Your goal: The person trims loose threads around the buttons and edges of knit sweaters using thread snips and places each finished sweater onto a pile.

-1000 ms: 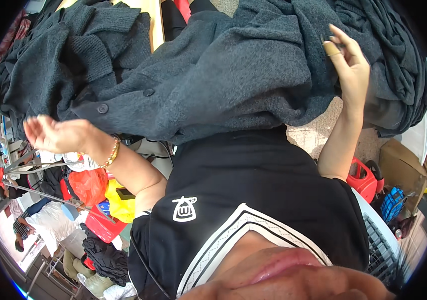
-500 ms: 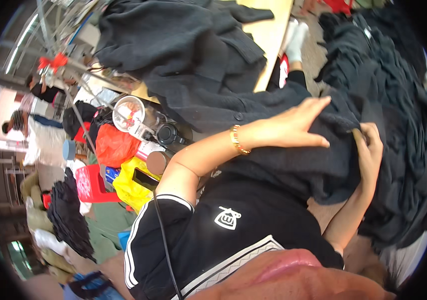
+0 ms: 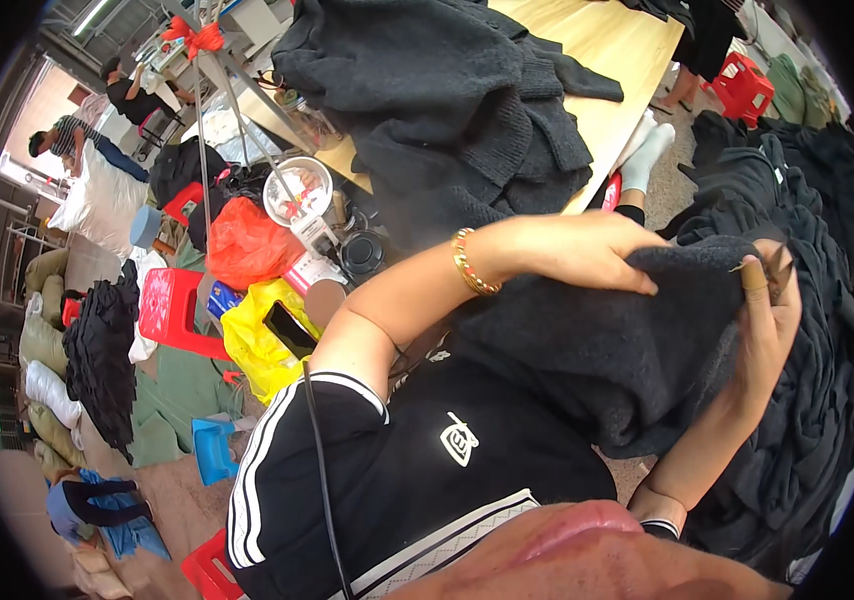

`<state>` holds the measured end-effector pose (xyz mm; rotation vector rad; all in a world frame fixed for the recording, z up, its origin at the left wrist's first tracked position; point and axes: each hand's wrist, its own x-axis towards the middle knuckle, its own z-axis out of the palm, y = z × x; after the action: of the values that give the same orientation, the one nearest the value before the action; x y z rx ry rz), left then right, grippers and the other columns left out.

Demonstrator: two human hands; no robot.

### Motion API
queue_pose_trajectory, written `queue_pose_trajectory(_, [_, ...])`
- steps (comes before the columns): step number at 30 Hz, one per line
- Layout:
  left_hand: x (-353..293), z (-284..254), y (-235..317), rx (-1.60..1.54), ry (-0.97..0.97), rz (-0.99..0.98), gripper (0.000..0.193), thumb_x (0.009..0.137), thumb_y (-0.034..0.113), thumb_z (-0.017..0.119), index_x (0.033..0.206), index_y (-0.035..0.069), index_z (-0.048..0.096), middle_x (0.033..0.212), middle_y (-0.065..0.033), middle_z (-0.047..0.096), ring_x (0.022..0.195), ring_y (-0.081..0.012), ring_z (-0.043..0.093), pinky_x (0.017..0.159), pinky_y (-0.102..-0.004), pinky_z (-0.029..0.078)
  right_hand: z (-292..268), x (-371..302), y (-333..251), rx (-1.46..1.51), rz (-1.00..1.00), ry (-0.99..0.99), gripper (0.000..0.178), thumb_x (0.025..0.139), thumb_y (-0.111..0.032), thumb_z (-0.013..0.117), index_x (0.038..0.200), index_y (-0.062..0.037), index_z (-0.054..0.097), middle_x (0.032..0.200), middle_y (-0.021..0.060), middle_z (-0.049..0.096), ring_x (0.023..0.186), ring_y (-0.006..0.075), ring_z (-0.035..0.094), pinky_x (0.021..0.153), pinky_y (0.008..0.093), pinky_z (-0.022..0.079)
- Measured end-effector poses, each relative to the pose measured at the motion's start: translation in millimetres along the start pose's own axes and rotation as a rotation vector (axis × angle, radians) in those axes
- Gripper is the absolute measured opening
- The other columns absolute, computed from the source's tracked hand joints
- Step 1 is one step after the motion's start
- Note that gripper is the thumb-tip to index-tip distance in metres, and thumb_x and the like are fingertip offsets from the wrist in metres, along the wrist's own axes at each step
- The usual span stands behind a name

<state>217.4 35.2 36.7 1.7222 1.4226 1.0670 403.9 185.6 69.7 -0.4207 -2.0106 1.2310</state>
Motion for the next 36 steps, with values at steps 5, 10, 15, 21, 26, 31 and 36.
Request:
queue_pose_trajectory(5, [-7, -9, -9, 0.125, -0.135, -0.188, 0.057, 0.087, 0.029, 0.068, 0.134, 0.004, 0.050, 0.123, -0.0169, 0.062, 0.113, -0.0249, 0.059, 0.097, -0.0350, 0.044, 10, 18, -52, -0.246, -0.112, -0.201, 0.008, 0.081, 0.001, 0.065, 0.085, 0.0002, 0.058, 0.078, -0.0008, 0.056, 0.072, 0.0071, 0.052, 0.065, 0.0209, 0.040])
queue_pose_trajectory(10, [11, 63, -47, -0.480, -0.318, -0.057, 0.063, 0.077, 0.015, 0.079, 0.130, -0.002, 0.051, 0.128, -0.0139, 0.058, 0.122, -0.0219, 0.051, 0.106, -0.0346, 0.038, 57, 23, -56, -0.287, -0.468, -0.545, 0.016, 0.073, 0.001, 0.066, 0.088, 0.0002, 0.060, 0.079, 0.0048, 0.059, 0.072, 0.0142, 0.058, 0.065, 0.0256, 0.044])
queue_pose_trajectory(15, [22, 28, -63, -0.397, -0.188, -0.161, 0.080, 0.073, 0.024, 0.081, 0.136, -0.006, 0.043, 0.136, -0.0216, 0.051, 0.123, -0.0257, 0.050, 0.101, -0.0353, 0.042, 43, 27, -45, -0.095, -0.312, -0.164, 0.011, 0.087, -0.007, 0.064, 0.096, -0.0015, 0.062, 0.086, 0.0003, 0.061, 0.076, 0.0068, 0.055, 0.060, 0.0219, 0.041])
queue_pose_trajectory(21, [-9, -133, 60, -0.564, 0.830, -0.011, 0.022, 0.092, 0.004, 0.059, 0.110, -0.007, 0.059, 0.107, -0.0134, 0.066, 0.097, -0.0211, 0.065, 0.089, -0.0305, 0.053, -60, 51, 28, 0.036, -0.142, 0.301, 0.032, 0.099, -0.018, 0.050, 0.125, -0.0009, 0.059, 0.113, 0.0080, 0.065, 0.056, -0.0007, 0.042, 0.044, 0.0144, 0.024])
queue_pose_trajectory(26, [-47, -277, 83, -0.378, 1.090, 0.394, 0.025, 0.085, 0.015, 0.070, 0.103, 0.001, 0.063, 0.093, -0.0107, 0.068, 0.080, -0.0264, 0.067, 0.082, -0.0373, 0.056, -67, 39, 63, 0.068, -0.055, 0.397, 0.032, 0.099, -0.017, 0.049, 0.125, -0.0001, 0.058, 0.114, 0.0100, 0.065, 0.057, -0.0006, 0.045, 0.042, 0.0134, 0.024])
queue_pose_trajectory(31, [-94, -301, 8, 0.098, 1.267, 0.154, 0.052, 0.082, 0.012, 0.074, 0.126, -0.001, 0.048, 0.127, -0.0154, 0.048, 0.113, -0.0250, 0.051, 0.099, -0.0366, 0.042, -63, 1, 74, 0.167, 0.113, 0.481, 0.026, 0.095, -0.015, 0.058, 0.116, -0.0017, 0.065, 0.106, 0.0111, 0.068, 0.053, 0.0008, 0.042, 0.043, 0.0141, 0.025])
queue_pose_trajectory(36, [-45, -185, -63, 0.350, 1.113, 0.068, 0.071, 0.083, 0.012, 0.073, 0.142, -0.003, 0.037, 0.143, -0.0229, 0.042, 0.135, -0.0315, 0.039, 0.111, -0.0405, 0.031, -53, -9, 63, 0.055, 0.217, 0.268, 0.028, 0.095, -0.029, 0.058, 0.106, -0.0071, 0.072, 0.091, 0.0028, 0.069, 0.061, 0.0042, 0.047, 0.054, 0.0201, 0.038])
